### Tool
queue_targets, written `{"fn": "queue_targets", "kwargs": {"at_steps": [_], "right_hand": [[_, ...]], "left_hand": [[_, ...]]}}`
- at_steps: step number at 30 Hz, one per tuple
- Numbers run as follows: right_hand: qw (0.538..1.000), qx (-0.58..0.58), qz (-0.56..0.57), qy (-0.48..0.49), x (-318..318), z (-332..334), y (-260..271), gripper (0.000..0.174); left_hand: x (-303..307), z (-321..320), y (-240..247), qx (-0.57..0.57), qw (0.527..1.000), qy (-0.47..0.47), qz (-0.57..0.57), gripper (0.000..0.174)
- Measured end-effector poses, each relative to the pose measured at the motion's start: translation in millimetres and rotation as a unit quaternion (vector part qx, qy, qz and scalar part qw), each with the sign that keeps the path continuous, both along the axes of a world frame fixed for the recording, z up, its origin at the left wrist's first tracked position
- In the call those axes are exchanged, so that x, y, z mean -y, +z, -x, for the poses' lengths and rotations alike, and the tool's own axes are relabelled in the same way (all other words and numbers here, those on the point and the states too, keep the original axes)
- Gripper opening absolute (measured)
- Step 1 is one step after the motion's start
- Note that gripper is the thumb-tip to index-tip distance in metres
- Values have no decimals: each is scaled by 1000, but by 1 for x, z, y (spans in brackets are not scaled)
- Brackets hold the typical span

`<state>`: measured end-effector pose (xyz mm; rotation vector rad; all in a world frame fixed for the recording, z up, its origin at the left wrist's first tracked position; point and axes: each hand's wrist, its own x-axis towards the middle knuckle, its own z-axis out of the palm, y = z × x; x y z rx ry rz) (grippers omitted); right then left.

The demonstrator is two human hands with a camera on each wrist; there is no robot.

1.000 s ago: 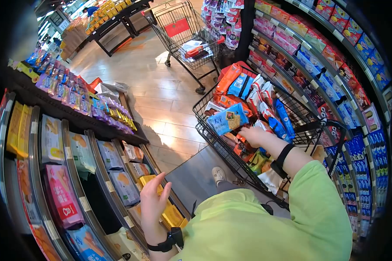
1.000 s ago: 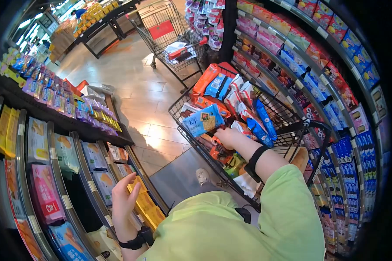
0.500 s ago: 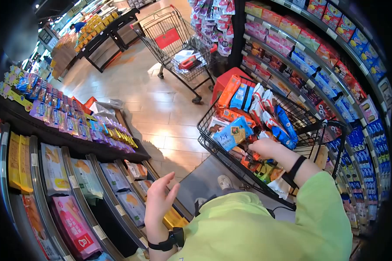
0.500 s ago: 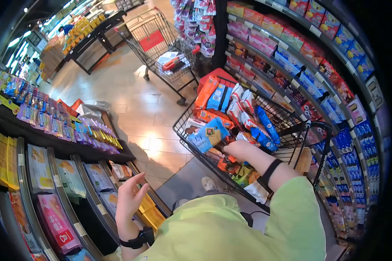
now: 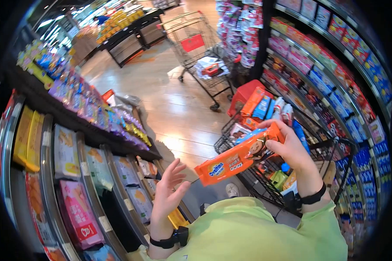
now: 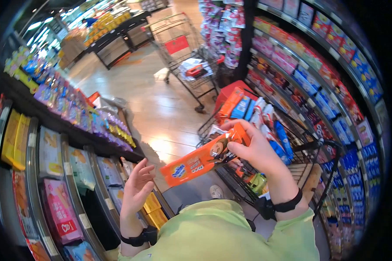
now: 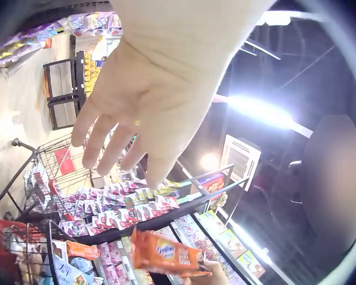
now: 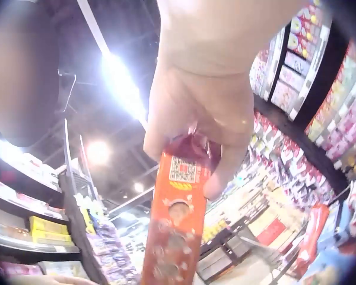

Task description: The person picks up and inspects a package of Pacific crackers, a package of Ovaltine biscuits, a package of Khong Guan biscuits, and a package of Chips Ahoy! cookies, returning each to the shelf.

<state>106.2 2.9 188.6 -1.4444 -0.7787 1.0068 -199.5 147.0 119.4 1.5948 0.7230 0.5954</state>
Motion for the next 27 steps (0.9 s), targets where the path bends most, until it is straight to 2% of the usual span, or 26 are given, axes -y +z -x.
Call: {"fn": "queue_targets", "kwargs": {"at_steps": [1,2,4,5,7,9,16,22,27], "right_hand": [[999,-29,-1,19,-8,7,-11,43],[995,-91,-33,31,-16,16,-24,41],[989,-145,-10,30,-30,38,-24,33],[988,-150,-10,46,-36,47,-28,33],[970,-229,-33,79,-46,60,-36,34],[964,-242,-32,107,-53,71,-40,34],[942,-281,-8,182,-70,99,-45,41],[925,-294,-5,241,-79,116,-41,45],[910,-319,-11,265,-82,124,-38,56]], "left_hand": [[-3,8,-1,30,999,-23,32,75],[-2,14,2,26,999,-5,29,75],[3,19,8,168,972,-27,160,75],[5,23,13,187,965,-11,184,70],[6,34,21,176,967,30,179,67],[8,45,26,169,966,79,177,60],[13,81,26,149,964,166,146,58],[16,105,21,168,953,201,154,59],[18,119,18,181,950,204,150,59]]}}
